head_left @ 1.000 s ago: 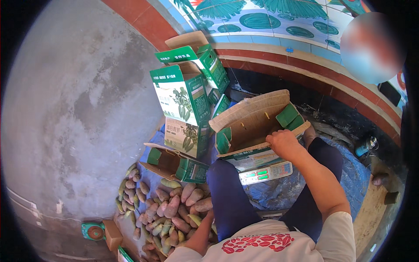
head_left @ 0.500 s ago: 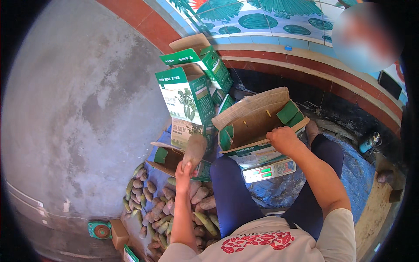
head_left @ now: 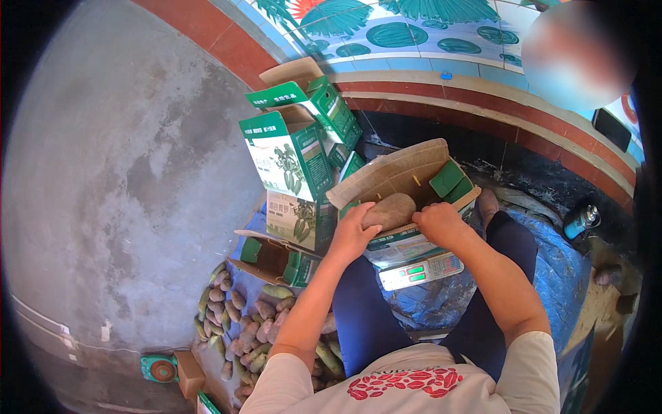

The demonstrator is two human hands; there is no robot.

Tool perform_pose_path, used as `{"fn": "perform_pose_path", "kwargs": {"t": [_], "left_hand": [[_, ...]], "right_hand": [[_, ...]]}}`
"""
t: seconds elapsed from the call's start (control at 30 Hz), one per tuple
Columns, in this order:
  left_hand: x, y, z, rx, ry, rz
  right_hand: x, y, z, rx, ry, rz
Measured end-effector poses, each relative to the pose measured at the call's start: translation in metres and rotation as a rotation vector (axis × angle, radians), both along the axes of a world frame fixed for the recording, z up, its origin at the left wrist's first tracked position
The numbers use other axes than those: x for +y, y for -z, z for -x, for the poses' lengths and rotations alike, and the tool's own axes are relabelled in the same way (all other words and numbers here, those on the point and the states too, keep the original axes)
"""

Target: Packaging sweet potatoes into cardboard boxes and weighing them.

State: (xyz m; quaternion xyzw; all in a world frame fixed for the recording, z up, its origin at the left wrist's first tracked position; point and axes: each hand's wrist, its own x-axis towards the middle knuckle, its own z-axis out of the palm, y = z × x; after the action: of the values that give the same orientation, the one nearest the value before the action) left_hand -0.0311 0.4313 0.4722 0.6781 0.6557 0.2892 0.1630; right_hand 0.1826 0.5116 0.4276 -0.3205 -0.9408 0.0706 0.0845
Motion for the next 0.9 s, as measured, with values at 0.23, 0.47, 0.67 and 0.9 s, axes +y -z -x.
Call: {"fn": "perform_pose_path", "kwargs": {"t": [0.23, 0.47, 0.67, 0.9], "left_hand": [[0.032, 0.021, -0.018, 0.046, 0.063, 0.184], [0.026, 0.022, -0.01, -0.089, 0.07, 0.12], [-0.026, 0.014, 0.027, -0.15, -0.205, -0.285], [-0.122, 0.091, 0.096, -0.083, -0.548, -0.184]], "right_hand": [[0.001, 0.007, -0.002, 0.013, 0.009, -0.006], [0.0, -0.006, 0.003, -0.036, 0.025, -0.003], [-0.001, 0.0, -0.002, -0.045, -0.005, 0.017], [0.0, -0.002, 0.002, -0.061, -0.016, 0.019]]}}
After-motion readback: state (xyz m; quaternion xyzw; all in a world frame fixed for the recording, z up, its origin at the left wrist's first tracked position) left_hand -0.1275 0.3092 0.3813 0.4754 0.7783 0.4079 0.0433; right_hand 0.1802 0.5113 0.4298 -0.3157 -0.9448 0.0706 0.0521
